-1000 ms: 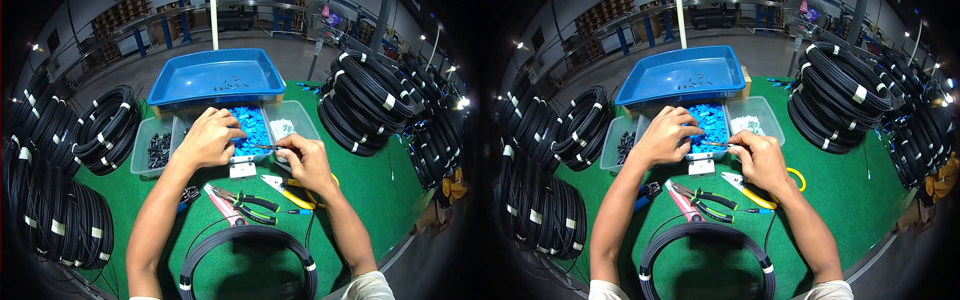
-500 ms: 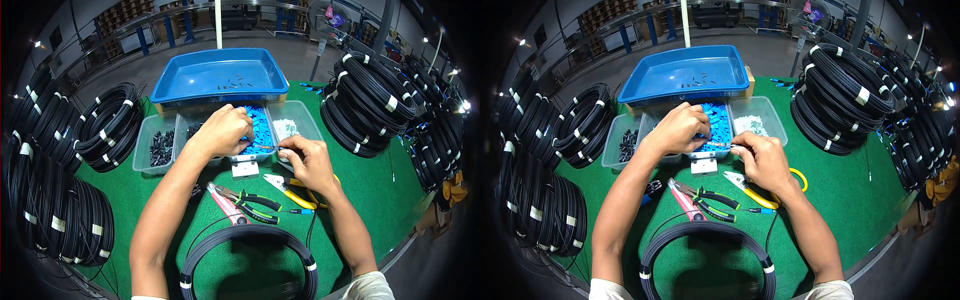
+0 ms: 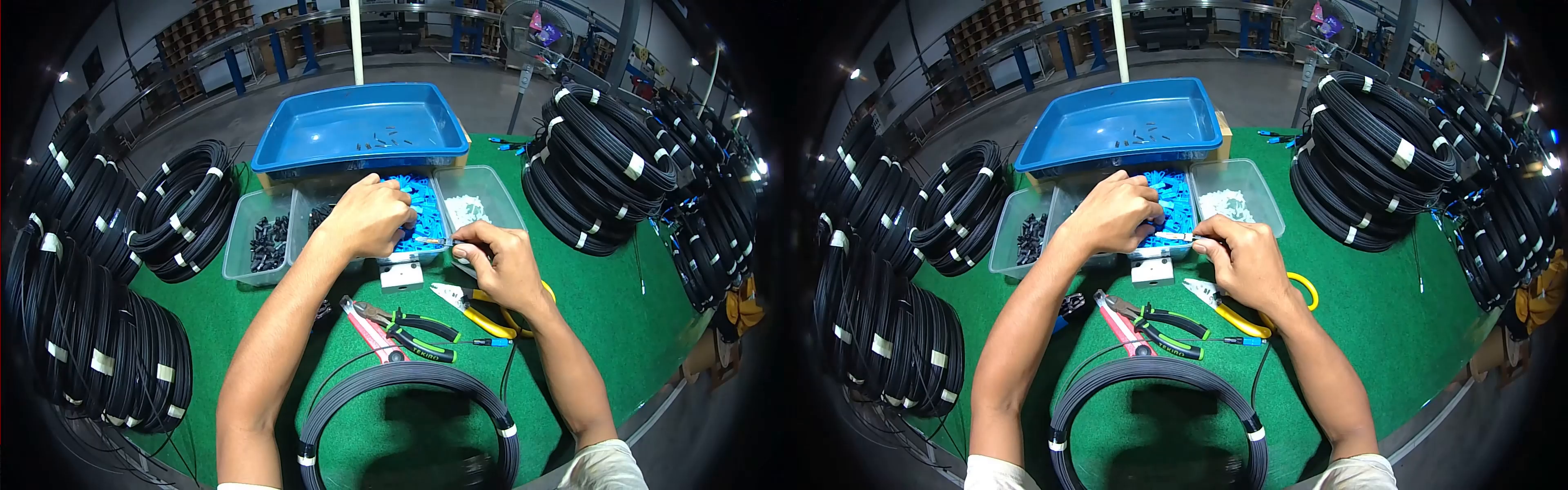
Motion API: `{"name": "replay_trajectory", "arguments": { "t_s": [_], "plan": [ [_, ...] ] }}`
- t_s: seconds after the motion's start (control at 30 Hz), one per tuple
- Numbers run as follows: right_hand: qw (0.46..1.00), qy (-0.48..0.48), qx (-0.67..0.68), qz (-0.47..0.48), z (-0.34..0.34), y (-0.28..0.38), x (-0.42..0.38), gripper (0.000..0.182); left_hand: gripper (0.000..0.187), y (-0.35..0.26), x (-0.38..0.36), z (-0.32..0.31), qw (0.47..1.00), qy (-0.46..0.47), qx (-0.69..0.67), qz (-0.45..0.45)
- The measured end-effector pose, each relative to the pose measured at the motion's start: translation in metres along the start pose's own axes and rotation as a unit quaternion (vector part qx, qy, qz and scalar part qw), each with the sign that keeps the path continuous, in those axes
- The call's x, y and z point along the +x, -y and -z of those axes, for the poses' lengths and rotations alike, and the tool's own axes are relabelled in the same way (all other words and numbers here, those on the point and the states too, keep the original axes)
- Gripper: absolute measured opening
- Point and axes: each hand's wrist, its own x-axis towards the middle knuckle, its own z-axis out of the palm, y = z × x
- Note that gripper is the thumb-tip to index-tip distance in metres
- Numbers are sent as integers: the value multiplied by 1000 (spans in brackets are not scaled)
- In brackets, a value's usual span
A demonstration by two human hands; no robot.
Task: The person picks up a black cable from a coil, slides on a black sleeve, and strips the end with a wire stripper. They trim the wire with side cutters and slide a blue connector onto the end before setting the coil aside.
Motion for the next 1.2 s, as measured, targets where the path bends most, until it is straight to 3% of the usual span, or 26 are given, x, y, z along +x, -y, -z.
{"name": "replay_trajectory", "arguments": {
  "t_s": [0.33, 0.4, 0.57, 0.63, 0.83, 0.93, 0.97, 1.03, 1.07, 1.2],
  "plan": [
    [1000, 6, -2, 21, 3, 3, 1, 12, 17, -4, 3, 8, 999, 23, -23, 29],
    [1000, 9, -3, 25, 4, 3, 1, 12, 18, 0, -3, 7, 996, -46, -65, 36],
    [1000, 12, 12, 21, 6, 5, 2, 12, 19, -5, -20, 27, 986, -104, -110, 68],
    [999, 9, 17, 38, 7, 5, 1, 12, 19, -13, -30, 29, 944, -177, -258, 107],
    [997, 10, 37, 63, 13, 19, -2, 12, 23, -53, -65, 32, 878, -266, -362, 163],
    [997, 16, 62, 53, 15, 28, -7, 12, 47, -67, -80, 26, 770, -334, -496, 223],
    [996, 16, 62, 55, 16, 32, -9, 12, 62, -70, -85, 26, 774, -335, -491, 218],
    [996, 16, 64, 64, 17, 41, -12, 12, 72, -77, -88, 31, 780, -347, -480, 201],
    [995, 18, 74, 65, 16, 43, -13, 13, 83, -77, -90, 35, 810, -335, -448, 178],
    [994, 26, 82, 67, 19, 52, -15, 13, 104, -84, -96, 39, 782, -348, -488, 172]
  ]
}}
